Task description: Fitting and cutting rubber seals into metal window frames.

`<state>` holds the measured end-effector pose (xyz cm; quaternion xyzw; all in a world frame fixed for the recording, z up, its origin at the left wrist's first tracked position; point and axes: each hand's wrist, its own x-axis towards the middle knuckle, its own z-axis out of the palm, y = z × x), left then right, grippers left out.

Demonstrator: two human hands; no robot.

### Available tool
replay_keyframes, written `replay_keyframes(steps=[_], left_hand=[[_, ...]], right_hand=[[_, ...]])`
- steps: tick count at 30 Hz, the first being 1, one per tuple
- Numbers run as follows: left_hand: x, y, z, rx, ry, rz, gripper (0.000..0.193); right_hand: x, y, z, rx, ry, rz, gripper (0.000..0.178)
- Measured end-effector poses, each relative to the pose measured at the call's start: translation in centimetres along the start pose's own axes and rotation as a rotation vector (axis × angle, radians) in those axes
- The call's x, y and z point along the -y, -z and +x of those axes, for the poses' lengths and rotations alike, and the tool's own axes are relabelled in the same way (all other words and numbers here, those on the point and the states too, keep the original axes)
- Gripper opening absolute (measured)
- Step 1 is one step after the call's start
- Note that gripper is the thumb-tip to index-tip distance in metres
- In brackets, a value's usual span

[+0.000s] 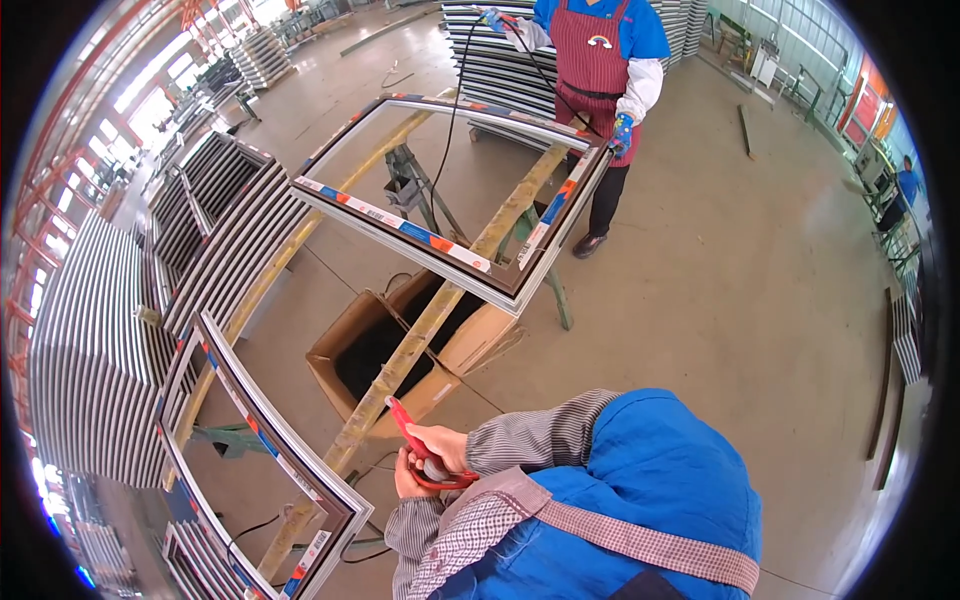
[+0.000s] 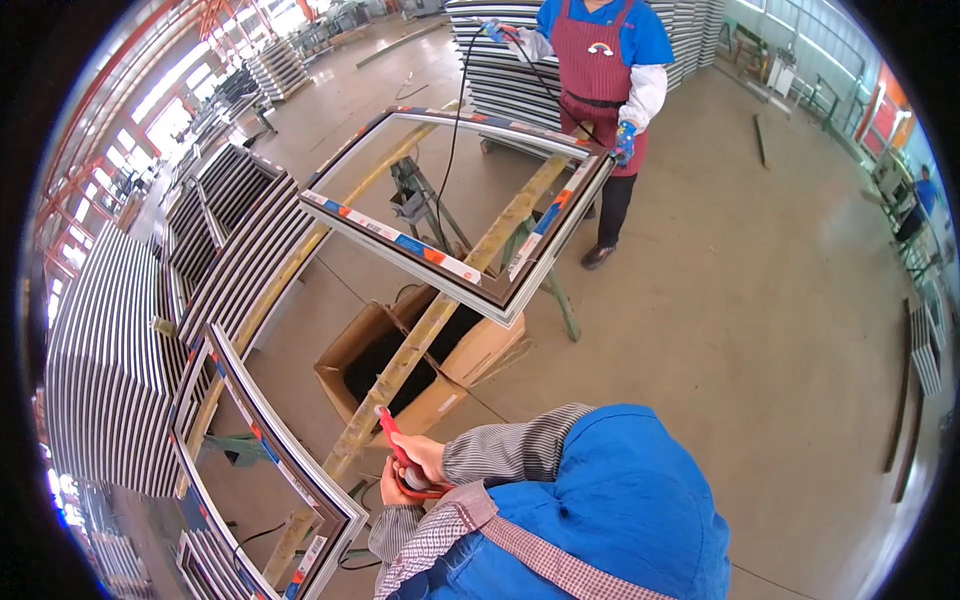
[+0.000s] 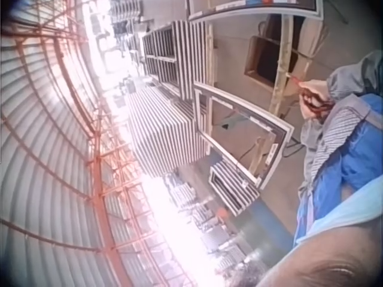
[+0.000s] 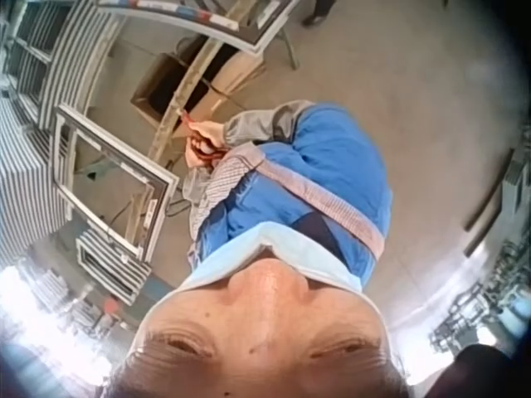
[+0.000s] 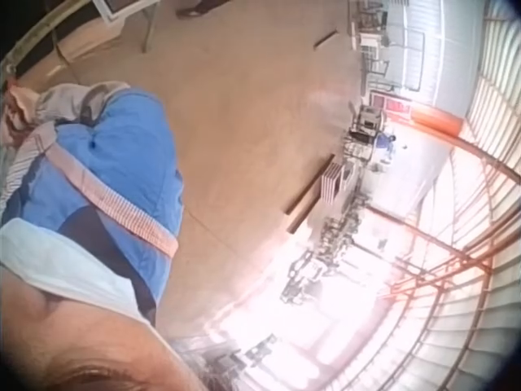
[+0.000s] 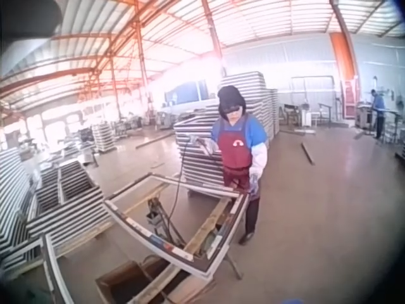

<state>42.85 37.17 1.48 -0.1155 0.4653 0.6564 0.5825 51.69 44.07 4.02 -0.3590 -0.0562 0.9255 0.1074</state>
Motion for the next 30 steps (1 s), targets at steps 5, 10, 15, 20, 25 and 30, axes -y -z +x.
replay_keyframes(steps=[5, 10, 15, 20, 25, 30], left_hand=[[-0.2, 1.0, -0.1, 0.183, 0.018, 0.026, 0.023], [0.1, 0.9, -0.2, -0.007, 0.029, 0.073, 0.022], [0.2, 4.2, 2.3, 0.174, 0.034, 0.059, 0.024], [-0.2, 2.2, 1.6, 0.154, 0.093, 0.034, 0.028], [-0.8, 1.2, 1.5, 0.243, 0.126, 0.028, 0.03], [-0.1, 2.5, 2.6, 0.181, 0.084, 0.061, 0.028]], right_hand=[[-0.8, 0.7, 0.8, 0.053, 0.021, 0.022, 0.034], [-1.5, 0.5, 1.6, -0.013, 0.021, -0.024, 0.03], [-1.2, 0.2, 1.4, 0.008, 0.034, -0.078, 0.022], [-0.9, -0.4, 1.3, -0.017, 0.022, -0.017, 0.019], [-0.5, -0.3, 1.5, 0.008, 0.05, -0.012, 0.018], [0.1, -1.0, -0.2, -0.027, 0.054, -0.06, 0.019]])
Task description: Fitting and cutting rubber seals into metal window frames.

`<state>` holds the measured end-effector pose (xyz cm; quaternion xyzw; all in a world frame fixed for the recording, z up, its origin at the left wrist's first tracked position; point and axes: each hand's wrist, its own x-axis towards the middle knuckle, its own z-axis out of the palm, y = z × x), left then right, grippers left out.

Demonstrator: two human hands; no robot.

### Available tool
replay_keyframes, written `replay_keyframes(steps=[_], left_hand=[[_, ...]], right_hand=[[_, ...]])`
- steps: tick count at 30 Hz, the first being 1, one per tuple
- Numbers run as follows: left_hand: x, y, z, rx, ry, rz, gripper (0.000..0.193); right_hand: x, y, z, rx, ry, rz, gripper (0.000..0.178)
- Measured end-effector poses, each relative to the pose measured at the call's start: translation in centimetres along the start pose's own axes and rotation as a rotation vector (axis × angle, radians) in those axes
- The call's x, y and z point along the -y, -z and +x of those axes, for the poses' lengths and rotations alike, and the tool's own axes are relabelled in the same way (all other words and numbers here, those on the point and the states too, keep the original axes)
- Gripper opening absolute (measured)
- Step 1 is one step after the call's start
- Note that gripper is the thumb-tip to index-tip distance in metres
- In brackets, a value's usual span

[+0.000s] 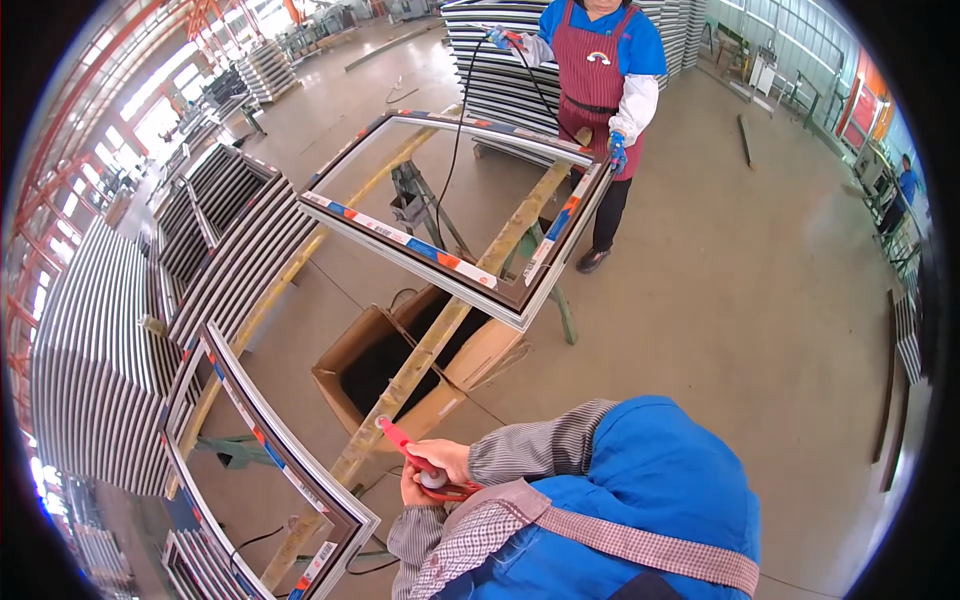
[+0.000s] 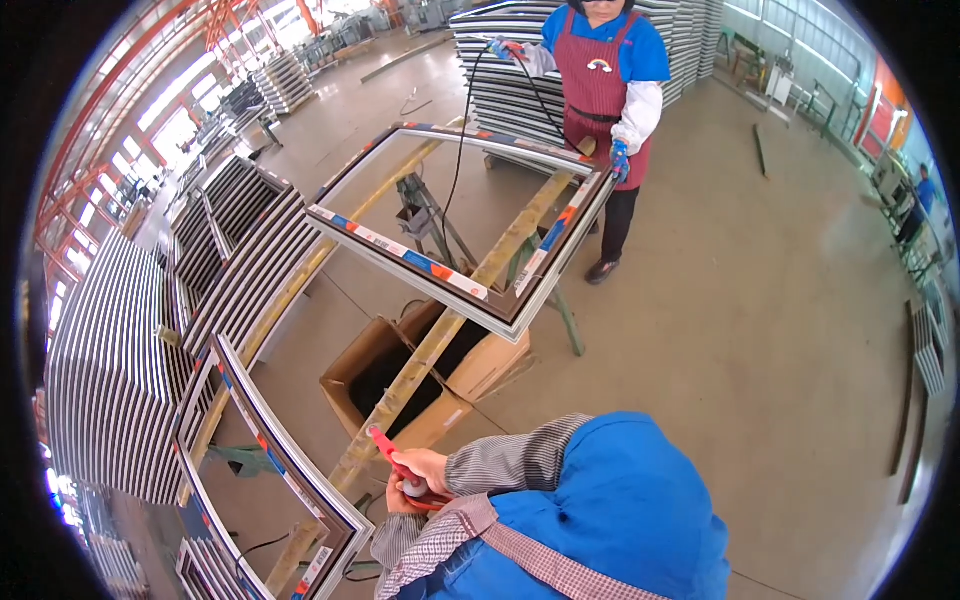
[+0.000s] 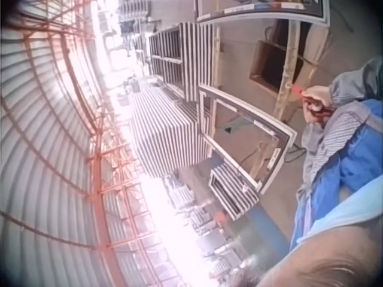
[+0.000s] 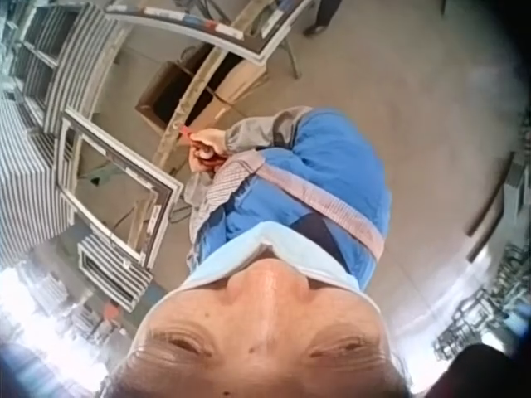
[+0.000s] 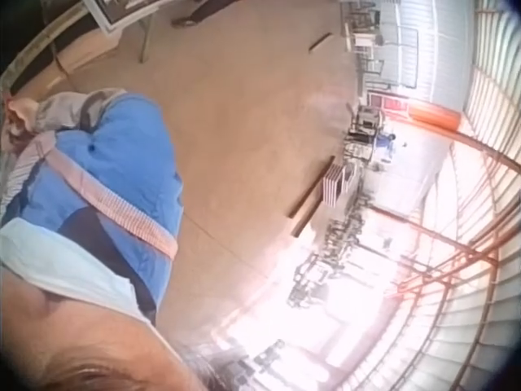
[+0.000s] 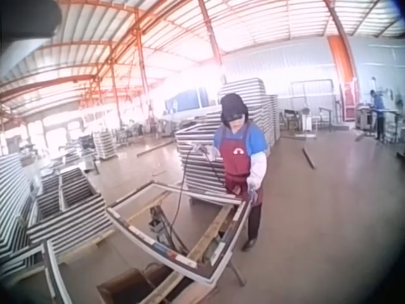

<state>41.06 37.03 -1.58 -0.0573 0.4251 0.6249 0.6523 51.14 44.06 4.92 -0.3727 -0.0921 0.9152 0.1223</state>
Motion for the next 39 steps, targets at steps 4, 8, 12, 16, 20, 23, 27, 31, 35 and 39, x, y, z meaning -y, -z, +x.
replay_keyframes(steps=[4, 8, 12, 16, 20, 23, 27, 31, 35, 39], left_hand=[[0.6, 6.6, 2.2, 0.262, 0.048, -0.235, 0.025], [-0.6, -2.0, -3.7, -0.227, -0.068, 0.112, 0.036], [-1.5, -2.7, -3.2, -0.217, -0.112, -0.282, 0.038], [-2.7, -0.2, -7.4, -0.411, -0.396, -0.272, 0.025], [-2.3, 5.0, -10.8, -0.471, -0.502, -0.606, 0.025], [0.0, 10.8, -11.8, -0.489, -0.554, -0.835, 0.023], [1.3, 19.3, -10.4, -0.611, -0.548, -0.942, 0.025], [-2.3, 24.2, -10.3, -0.679, -0.549, -1.026, 0.024], [-7.0, 29.0, -11.5, -0.662, -0.642, -1.094, 0.023], [-8.7, 37.6, -13.5, -0.361, -0.792, -1.365, 0.025]], right_hand=[[-0.9, 0.5, 0.6, 0.056, -0.027, -0.086, 0.02], [0.3, -1.4, -3.2, 0.262, 0.143, -0.432, 0.022], [1.3, 0.0, -0.5, 0.273, 0.324, -0.616, 0.022], [1.7, -5.5, -0.7, 0.191, 0.245, -0.747, 0.036], [-1.5, -9.4, 1.6, 0.422, 0.342, -1.261, 0.041], [-4.6, -11.7, 3.8, 0.735, 0.596, -1.695, 0.04], [-9.6, -15.8, 6.0, 1.012, 0.911, -2.35, 0.035], [-13.1, -18.0, 9.4, 1.003, 0.985, -2.727, 0.032], [-15.5, -19.8, 10.5, 1.105, 0.982, -2.877, 0.051], [-18.7, -22.2, 10.7, 1.073, 0.945, -2.968, 0.059]])
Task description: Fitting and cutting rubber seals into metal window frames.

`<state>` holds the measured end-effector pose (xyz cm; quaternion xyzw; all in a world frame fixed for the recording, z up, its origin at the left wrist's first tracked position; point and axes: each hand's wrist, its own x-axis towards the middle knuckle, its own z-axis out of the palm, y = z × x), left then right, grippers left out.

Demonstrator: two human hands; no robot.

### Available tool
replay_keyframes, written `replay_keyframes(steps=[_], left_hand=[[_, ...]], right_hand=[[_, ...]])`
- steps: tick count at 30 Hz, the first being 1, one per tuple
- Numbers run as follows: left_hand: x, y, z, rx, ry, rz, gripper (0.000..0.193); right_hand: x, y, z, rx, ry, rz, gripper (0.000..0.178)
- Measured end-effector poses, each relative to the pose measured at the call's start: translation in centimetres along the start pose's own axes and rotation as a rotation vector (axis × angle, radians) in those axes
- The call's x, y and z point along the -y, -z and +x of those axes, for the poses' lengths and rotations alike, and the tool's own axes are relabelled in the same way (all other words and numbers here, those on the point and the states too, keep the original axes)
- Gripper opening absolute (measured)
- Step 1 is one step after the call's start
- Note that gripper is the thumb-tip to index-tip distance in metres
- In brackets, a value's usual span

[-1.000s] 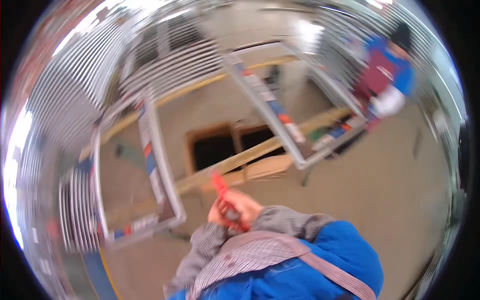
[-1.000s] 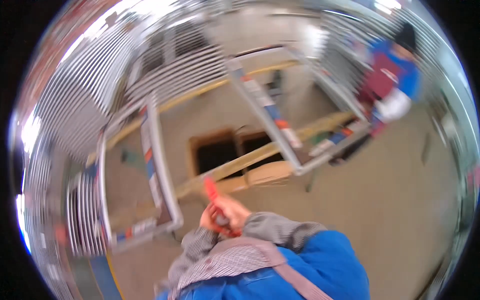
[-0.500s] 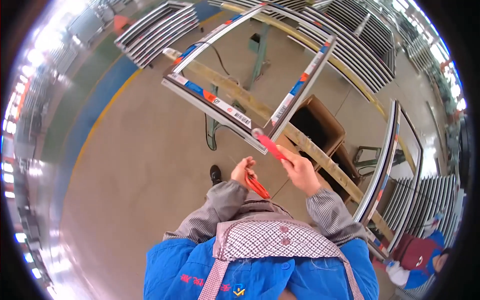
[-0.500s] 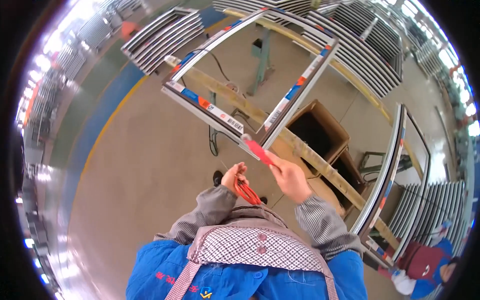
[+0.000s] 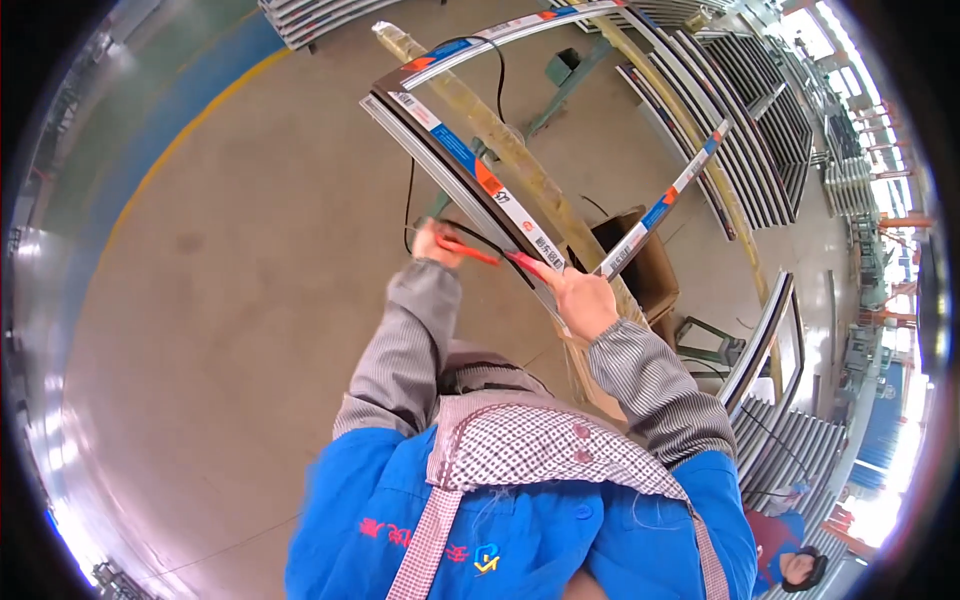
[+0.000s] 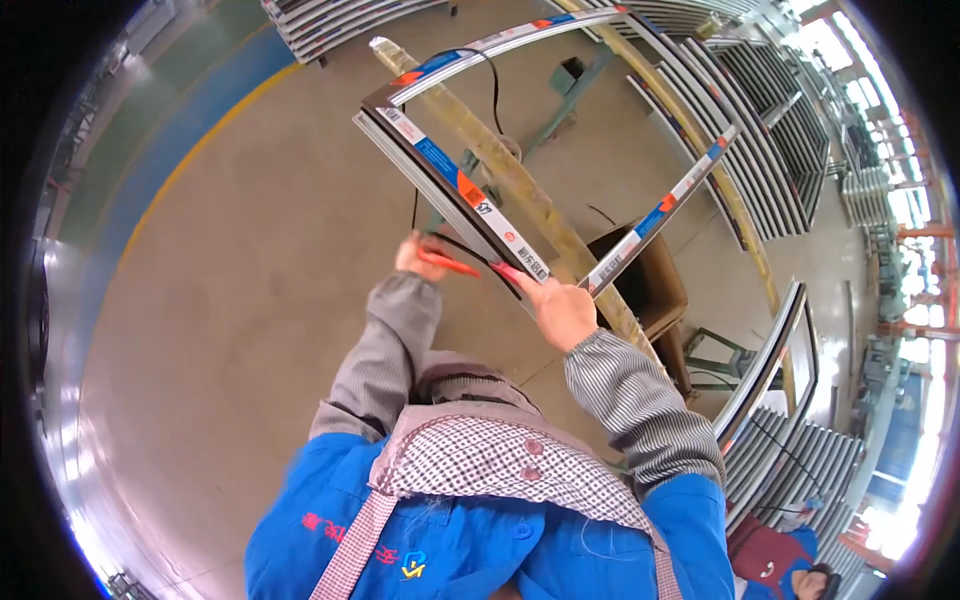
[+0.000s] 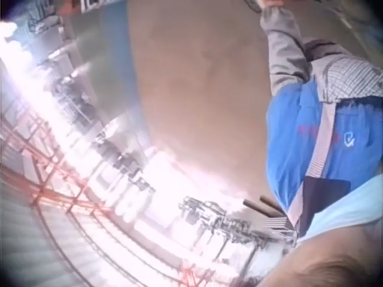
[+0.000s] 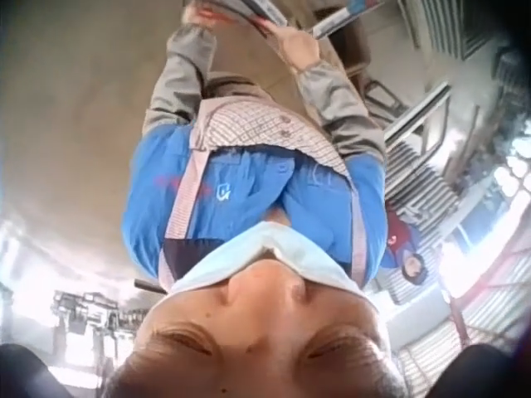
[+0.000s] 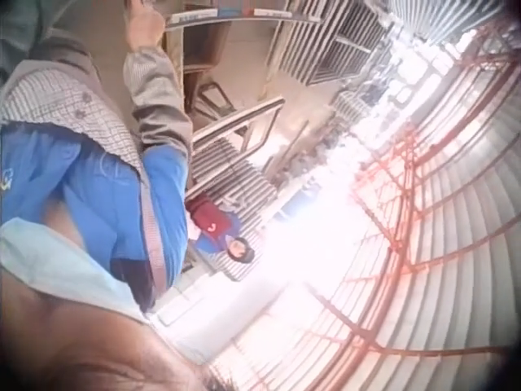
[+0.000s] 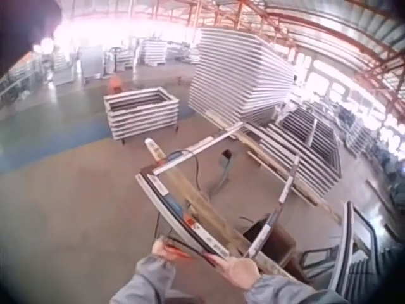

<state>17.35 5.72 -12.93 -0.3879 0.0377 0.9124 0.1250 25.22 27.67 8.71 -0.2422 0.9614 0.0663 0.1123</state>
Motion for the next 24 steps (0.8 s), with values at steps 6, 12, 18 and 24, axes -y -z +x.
replay_keyframes(steps=[6, 12, 18, 24], left_hand=[[-13.7, -6.7, -2.6, 0.158, -0.324, 0.327, 0.029], [-19.0, -13.2, 0.9, 0.301, -0.136, 0.431, 0.031], [-23.6, -14.2, 1.1, 0.264, -0.105, 0.369, 0.027], [-25.9, -15.4, 2.9, 0.284, -0.143, 0.447, 0.028]], right_hand=[[0.4, 2.5, 0.7, 0.165, 0.044, -0.045, 0.065], [4.7, 4.9, 13.3, 0.008, 0.023, 0.03, 0.063], [3.5, 5.7, 8.1, 0.172, -0.01, 0.049, 0.063], [3.8, 4.9, 9.9, 0.058, 0.04, 0.081, 0.06]])
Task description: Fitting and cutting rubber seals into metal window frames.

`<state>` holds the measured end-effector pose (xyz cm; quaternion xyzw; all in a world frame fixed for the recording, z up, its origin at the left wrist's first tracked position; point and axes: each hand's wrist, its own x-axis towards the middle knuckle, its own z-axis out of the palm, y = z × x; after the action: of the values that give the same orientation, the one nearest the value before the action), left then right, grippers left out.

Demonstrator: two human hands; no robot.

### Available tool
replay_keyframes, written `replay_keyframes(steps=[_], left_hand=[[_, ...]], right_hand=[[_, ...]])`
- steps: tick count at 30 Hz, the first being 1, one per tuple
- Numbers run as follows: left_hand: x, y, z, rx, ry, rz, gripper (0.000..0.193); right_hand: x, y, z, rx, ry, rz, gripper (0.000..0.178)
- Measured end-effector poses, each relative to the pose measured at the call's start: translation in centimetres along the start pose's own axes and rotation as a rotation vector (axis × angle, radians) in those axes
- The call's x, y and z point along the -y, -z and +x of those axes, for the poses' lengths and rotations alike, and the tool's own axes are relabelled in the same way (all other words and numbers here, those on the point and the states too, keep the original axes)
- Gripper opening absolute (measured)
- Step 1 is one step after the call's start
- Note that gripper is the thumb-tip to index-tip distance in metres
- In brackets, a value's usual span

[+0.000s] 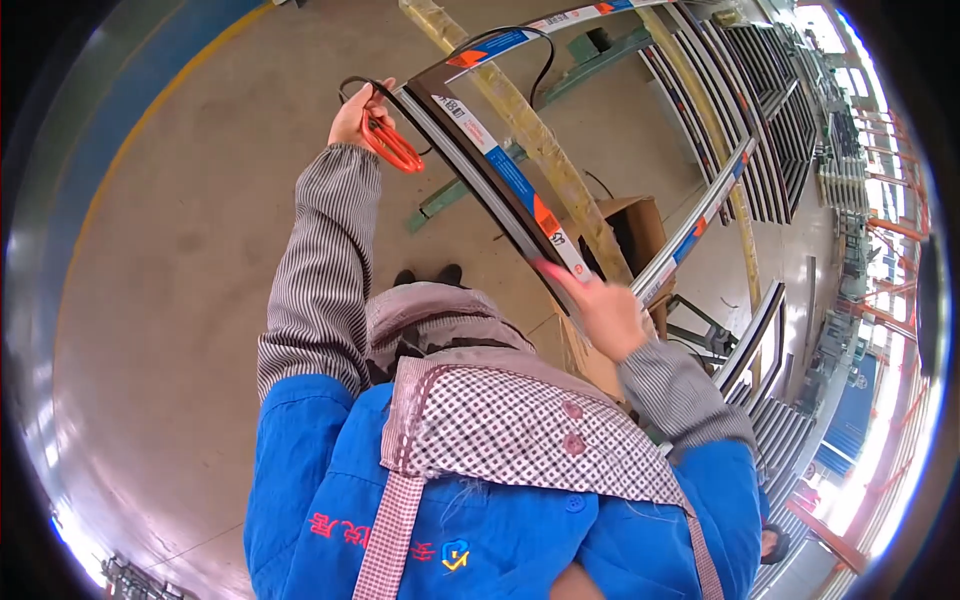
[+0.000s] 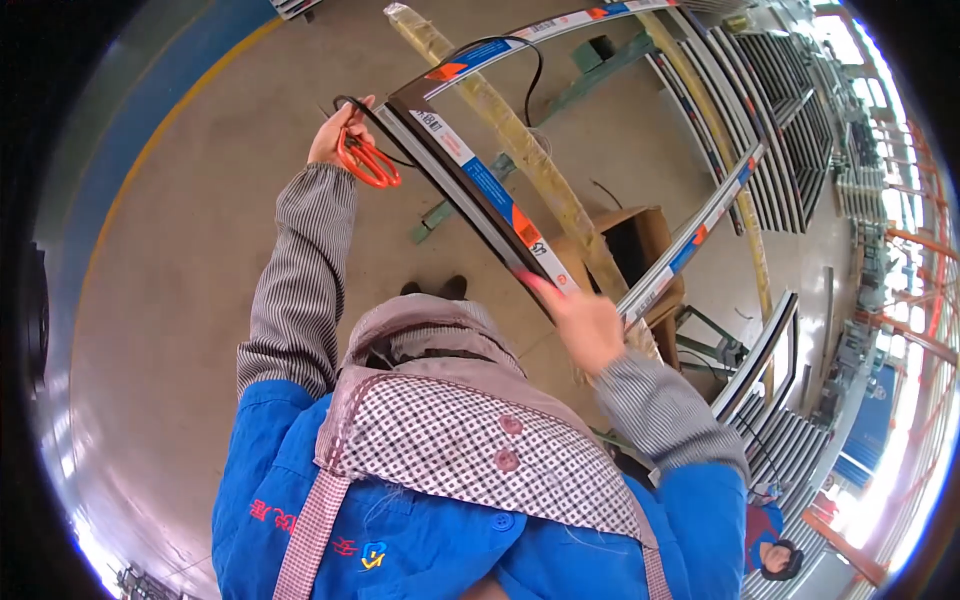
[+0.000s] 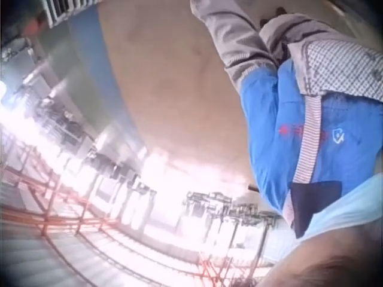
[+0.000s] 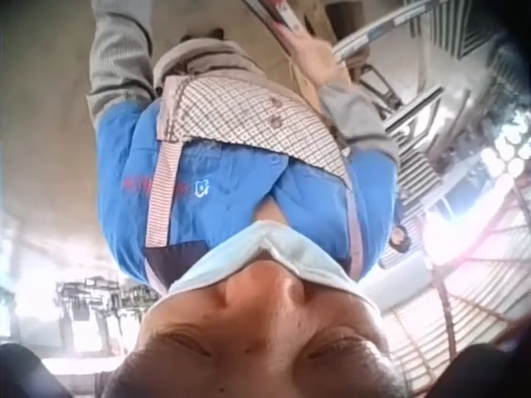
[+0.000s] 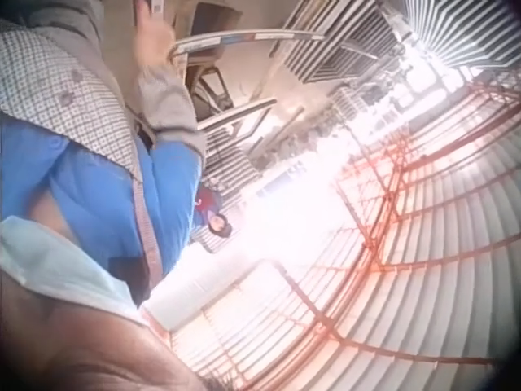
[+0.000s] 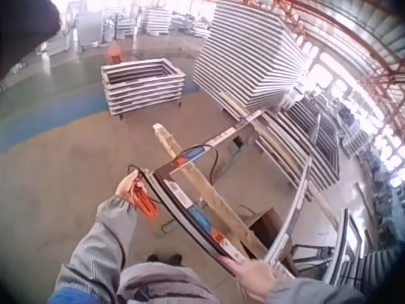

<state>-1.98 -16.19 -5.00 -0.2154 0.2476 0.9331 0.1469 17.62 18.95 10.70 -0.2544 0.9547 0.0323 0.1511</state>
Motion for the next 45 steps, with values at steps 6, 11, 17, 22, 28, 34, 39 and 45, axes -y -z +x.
replay_keyframes(steps=[6, 11, 17, 22, 28, 34, 39, 45], left_hand=[[-1.6, -1.7, 2.6, -0.043, -0.028, 0.103, 0.029], [-5.7, 0.5, 4.3, -0.071, -0.019, 0.051, 0.022], [-7.0, 2.6, 10.5, 0.021, 0.0, 0.284, 0.022], [-8.0, 2.1, 12.2, -0.176, 0.142, 0.271, 0.014], [-9.4, 4.2, 13.7, -0.192, 0.251, 0.501, 0.011], [-9.1, 4.8, 14.6, -0.221, 0.318, 0.496, 0.015], [-10.0, 5.9, 14.8, -0.186, 0.323, 0.597, 0.019], [-9.4, 6.7, 14.4, -0.089, 0.318, 0.812, 0.021]], right_hand=[[1.8, 0.0, 10.8, -0.107, -0.005, -0.03, 0.056], [0.6, 1.9, 4.9, 0.114, -0.045, -0.002, 0.061], [5.9, 3.1, 21.2, -0.1, -0.051, -0.017, 0.065], [7.9, 5.7, 25.7, -0.053, -0.068, -0.038, 0.063], [8.3, 8.4, 24.5, 0.182, -0.105, -0.023, 0.059], [9.6, 7.1, 28.4, 0.112, -0.214, -0.07, 0.049], [6.9, 6.3, 16.3, 0.296, -0.375, -0.053, 0.045], [5.4, -0.2, -3.5, 0.487, -0.851, -0.125, 0.031]])
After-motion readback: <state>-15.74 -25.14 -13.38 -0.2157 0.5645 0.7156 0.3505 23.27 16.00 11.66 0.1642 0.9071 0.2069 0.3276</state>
